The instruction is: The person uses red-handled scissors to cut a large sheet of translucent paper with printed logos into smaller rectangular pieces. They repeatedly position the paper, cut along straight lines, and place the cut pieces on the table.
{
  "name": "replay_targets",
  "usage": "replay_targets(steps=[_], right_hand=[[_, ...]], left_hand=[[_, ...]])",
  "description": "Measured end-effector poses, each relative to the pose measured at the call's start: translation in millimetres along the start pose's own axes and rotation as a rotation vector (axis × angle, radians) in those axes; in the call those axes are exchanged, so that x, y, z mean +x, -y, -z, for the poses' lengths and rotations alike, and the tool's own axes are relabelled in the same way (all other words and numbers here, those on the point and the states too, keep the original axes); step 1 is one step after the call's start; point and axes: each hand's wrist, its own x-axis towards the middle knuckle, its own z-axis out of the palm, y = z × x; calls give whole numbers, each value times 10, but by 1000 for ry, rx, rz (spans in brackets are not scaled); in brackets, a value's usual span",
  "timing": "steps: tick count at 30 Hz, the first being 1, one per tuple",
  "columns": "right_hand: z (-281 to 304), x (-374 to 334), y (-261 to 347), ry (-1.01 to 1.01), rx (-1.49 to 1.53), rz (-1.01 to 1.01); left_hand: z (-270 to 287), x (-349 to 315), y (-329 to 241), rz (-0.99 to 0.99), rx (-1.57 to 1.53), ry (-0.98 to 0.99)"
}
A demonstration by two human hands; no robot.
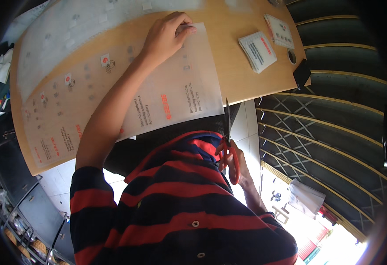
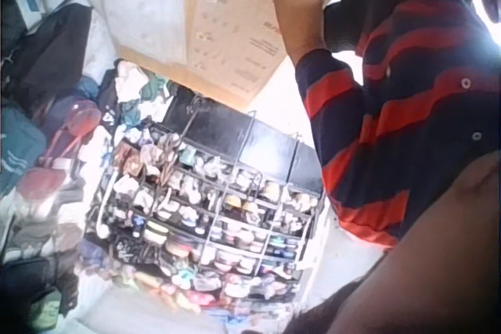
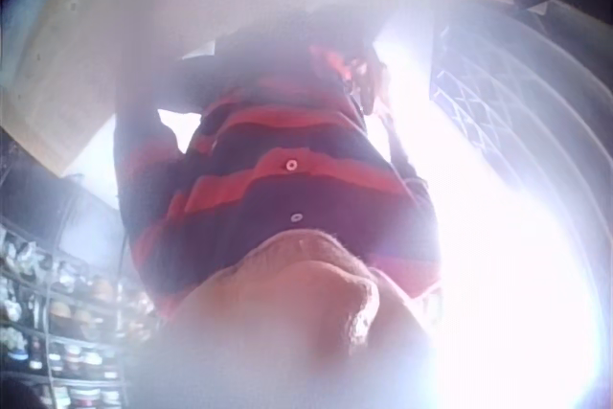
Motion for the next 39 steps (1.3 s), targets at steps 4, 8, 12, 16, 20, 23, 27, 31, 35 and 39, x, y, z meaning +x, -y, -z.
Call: replay_targets(steps=[4, 8, 12, 16, 20, 23, 27, 31, 35, 39], right_hand=[[-124, -100, -48, 24, -17, -35], [-236, -81, -37, -4, -59, 17], [-336, 58, 37, -25, -85, -70], [-358, 109, -40, -58, -44, 64], [-342, 127, 26, -58, -84, 55], [-360, 106, 69, -59, -45, 11], [-404, 103, 29, -115, -50, 51], [-389, 85, 1, -105, -75, 31], [-404, 76, -49, -135, -150, 24], [-361, 80, -79, -100, -84, -32]], left_hand=[[-18, 0, 24, -16, 21, 17], [12, -9, -38, 55, 33, 49], [53, -5, -81, 25, 25, 7], [48, -18, -63, -36, 5, -19], [68, -23, -79, 8, -42, -12], [66, -14, -91, 8, -55, -15], [63, -20, -62, -4, -46, -19], [55, -31, -57, 27, -86, -9], [48, -37, -53, 56, -114, 6], [55, -35, -63, 45, -132, -5]])
